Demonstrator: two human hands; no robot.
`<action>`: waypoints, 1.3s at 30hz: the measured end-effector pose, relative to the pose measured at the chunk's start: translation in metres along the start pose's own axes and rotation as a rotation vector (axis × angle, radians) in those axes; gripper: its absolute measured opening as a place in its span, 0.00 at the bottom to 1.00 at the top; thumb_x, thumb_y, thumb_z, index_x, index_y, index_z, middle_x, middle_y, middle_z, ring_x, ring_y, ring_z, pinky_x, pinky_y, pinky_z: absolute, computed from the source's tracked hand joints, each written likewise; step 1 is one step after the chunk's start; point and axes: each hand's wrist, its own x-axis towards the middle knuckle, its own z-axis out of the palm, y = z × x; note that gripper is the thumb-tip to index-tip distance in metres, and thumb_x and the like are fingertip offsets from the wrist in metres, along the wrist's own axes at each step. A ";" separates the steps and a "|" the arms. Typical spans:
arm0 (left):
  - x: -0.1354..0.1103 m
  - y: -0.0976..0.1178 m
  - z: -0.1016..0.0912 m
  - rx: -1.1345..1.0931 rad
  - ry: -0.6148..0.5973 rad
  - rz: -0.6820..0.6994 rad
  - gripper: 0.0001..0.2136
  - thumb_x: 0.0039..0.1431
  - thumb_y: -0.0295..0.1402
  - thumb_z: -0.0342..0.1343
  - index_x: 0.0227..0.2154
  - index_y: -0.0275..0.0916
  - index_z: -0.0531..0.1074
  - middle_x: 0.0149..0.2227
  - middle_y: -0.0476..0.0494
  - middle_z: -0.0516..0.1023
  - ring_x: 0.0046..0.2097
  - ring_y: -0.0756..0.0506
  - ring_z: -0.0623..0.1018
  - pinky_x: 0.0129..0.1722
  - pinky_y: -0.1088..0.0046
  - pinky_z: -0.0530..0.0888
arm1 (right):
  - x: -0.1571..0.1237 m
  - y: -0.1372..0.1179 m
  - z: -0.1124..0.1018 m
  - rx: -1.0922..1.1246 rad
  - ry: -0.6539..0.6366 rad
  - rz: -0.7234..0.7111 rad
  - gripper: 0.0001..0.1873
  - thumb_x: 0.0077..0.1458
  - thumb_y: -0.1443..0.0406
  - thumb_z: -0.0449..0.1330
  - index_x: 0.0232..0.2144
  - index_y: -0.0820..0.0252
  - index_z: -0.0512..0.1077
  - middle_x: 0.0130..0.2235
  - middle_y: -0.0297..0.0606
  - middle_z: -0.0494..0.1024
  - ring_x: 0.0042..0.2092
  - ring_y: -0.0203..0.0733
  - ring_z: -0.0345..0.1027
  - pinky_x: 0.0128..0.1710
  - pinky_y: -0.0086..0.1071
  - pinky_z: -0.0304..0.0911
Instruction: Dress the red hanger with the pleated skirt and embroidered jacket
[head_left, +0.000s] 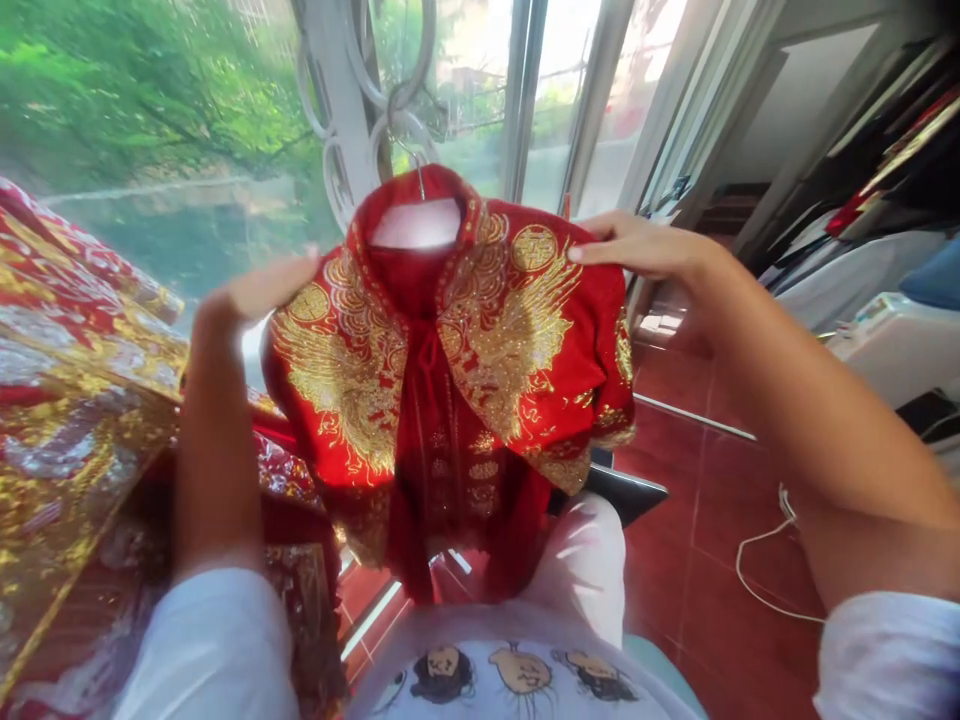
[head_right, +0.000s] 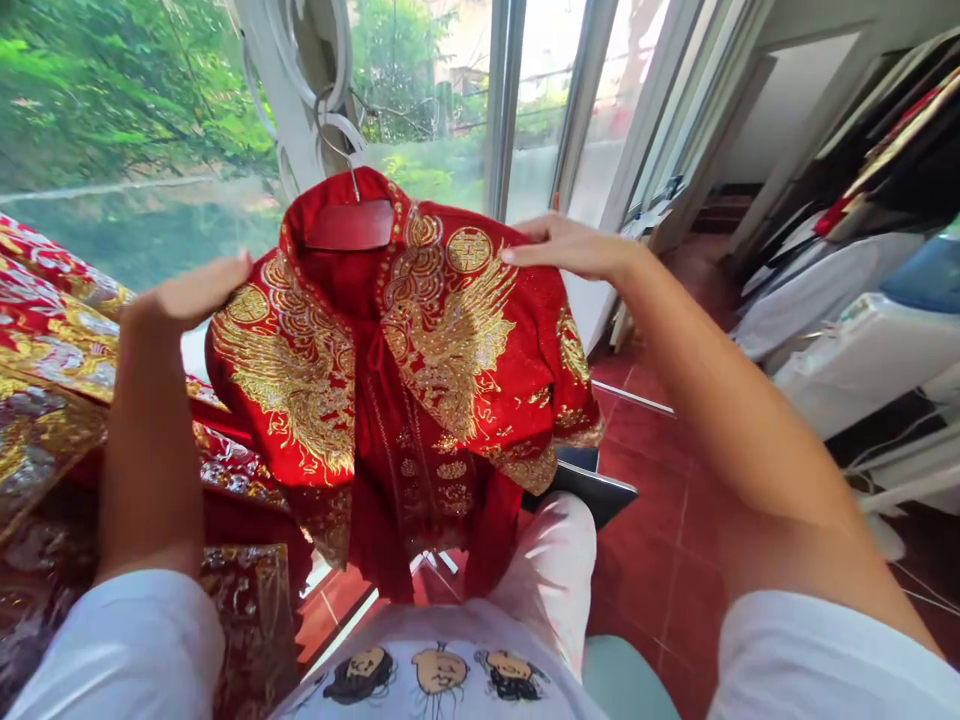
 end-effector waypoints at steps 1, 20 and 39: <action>-0.008 -0.013 0.002 -0.089 -0.105 -0.034 0.36 0.53 0.63 0.45 0.30 0.26 0.71 0.26 0.47 0.76 0.34 0.50 0.76 0.40 0.65 0.77 | -0.003 0.013 -0.001 0.053 0.008 0.034 0.13 0.55 0.68 0.54 0.35 0.76 0.72 0.33 0.33 0.78 0.29 0.20 0.68 0.33 0.20 0.62; -0.180 0.030 0.211 0.353 0.574 -0.336 0.31 0.55 0.45 0.58 0.56 0.30 0.61 0.61 0.20 0.56 0.64 0.27 0.55 0.61 0.44 0.55 | -0.087 0.066 0.246 -0.670 0.801 -0.148 0.40 0.54 0.55 0.58 0.63 0.64 0.52 0.65 0.63 0.47 0.67 0.69 0.39 0.58 0.68 0.43; -0.227 -0.030 0.203 0.085 0.473 -0.521 0.10 0.55 0.28 0.42 0.31 0.36 0.68 0.31 0.35 0.71 0.36 0.38 0.74 0.40 0.58 0.71 | -0.146 0.098 0.197 0.012 0.855 -0.046 0.17 0.53 0.52 0.55 0.23 0.59 0.66 0.21 0.36 0.67 0.23 0.38 0.59 0.25 0.32 0.57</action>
